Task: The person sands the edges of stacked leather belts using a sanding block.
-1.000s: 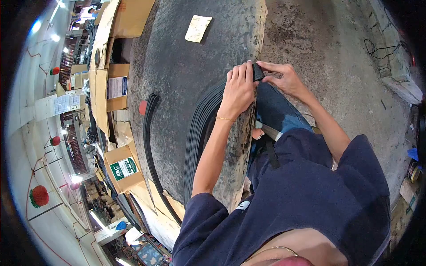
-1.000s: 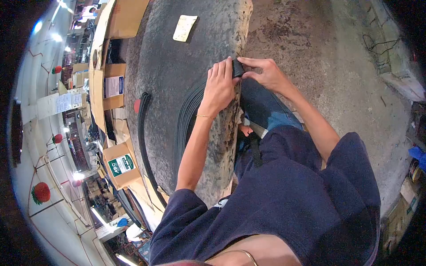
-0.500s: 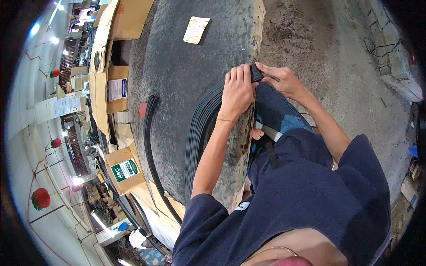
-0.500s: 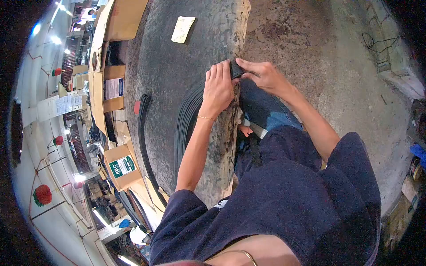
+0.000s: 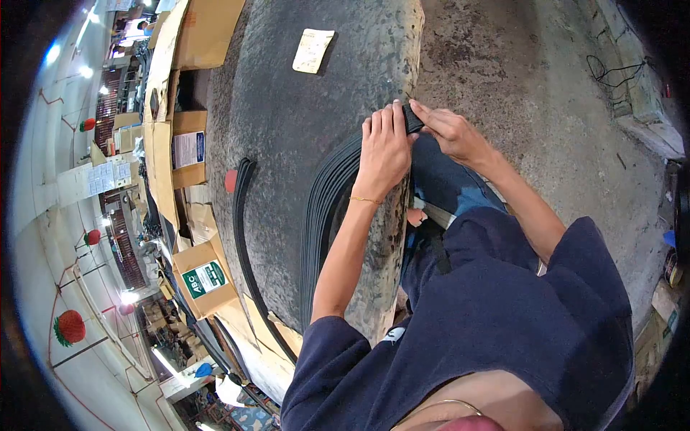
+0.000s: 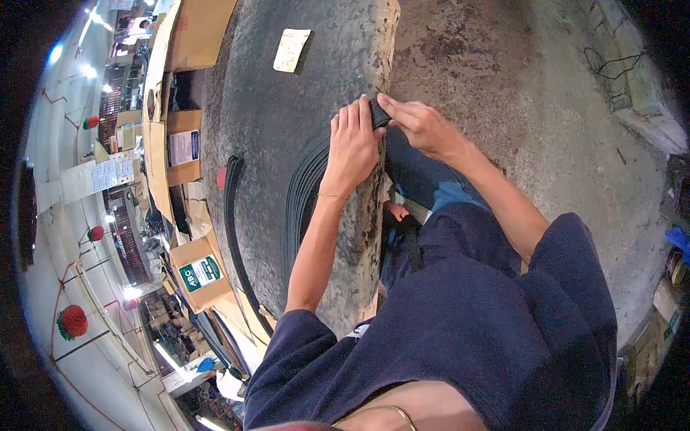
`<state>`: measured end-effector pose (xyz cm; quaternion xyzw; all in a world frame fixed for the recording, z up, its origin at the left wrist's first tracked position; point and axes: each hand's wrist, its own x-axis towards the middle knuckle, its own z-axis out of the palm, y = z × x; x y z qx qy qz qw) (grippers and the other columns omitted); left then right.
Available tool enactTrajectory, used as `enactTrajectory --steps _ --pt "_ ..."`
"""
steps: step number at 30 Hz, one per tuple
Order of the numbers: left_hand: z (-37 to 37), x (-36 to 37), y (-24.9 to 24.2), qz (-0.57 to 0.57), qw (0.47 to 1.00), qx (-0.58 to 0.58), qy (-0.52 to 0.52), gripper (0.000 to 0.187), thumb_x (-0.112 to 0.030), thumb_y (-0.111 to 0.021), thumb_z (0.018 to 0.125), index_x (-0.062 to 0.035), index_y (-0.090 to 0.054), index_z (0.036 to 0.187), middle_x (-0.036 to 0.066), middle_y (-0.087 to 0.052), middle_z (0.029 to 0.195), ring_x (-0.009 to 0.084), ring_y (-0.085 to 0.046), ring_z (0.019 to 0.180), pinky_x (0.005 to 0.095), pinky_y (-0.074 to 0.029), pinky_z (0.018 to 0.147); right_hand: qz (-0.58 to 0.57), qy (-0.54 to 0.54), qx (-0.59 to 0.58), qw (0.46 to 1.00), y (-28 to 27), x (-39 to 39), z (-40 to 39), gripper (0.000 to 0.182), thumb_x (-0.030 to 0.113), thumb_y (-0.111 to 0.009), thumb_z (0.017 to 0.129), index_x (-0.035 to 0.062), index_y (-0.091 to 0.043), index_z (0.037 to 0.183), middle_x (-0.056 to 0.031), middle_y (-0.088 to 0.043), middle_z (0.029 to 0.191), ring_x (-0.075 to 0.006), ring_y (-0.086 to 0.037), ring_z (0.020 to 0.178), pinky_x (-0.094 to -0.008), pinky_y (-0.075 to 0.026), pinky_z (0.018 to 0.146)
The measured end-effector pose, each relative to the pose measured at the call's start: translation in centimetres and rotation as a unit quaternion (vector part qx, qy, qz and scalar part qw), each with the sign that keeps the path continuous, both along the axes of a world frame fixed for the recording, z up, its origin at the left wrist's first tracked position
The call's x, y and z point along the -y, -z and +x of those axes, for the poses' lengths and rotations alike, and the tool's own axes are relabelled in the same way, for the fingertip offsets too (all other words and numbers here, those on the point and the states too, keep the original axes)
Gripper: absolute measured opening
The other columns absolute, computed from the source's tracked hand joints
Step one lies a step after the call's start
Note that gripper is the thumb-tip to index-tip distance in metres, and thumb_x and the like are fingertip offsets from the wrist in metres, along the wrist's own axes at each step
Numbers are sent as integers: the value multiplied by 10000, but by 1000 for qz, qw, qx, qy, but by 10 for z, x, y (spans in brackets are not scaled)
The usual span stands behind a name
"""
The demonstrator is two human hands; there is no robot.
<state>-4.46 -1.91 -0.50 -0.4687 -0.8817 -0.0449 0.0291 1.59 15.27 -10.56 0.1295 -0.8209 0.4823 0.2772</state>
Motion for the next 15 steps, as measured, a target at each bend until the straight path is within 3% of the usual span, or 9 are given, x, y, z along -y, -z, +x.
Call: enactTrajectory --steps 5,10,15 --pt "0 0 3 10 1000 -7 -4 646 -262 -630 951 113 -410 1428 240 -530 1324 372 -516 1187 465 -396 1026 -8 13 4 1000 -9 5 4 581 27 -723 864 -10 -557 1419 -197 -615 1399 -377 -651 1180 -415 -550 958" --pt "1 1 2 16 1000 -15 -4 640 -259 -637 946 107 -418 1422 234 -537 1312 367 -519 1175 459 -399 1015 -111 152 23 982 -19 26 20 248 11 -751 855 -3 -686 1093 -144 -705 1115 -336 -705 996 -387 -578 831" --pt "0 0 2 28 1000 3 -7 637 -205 -650 933 100 -407 1436 222 -540 1310 379 -515 1181 467 -395 1021 -130 165 -4 978 -21 31 19 192 -15 -757 841 -8 -709 1027 -138 -704 1030 -315 -709 922 -377 -577 790"
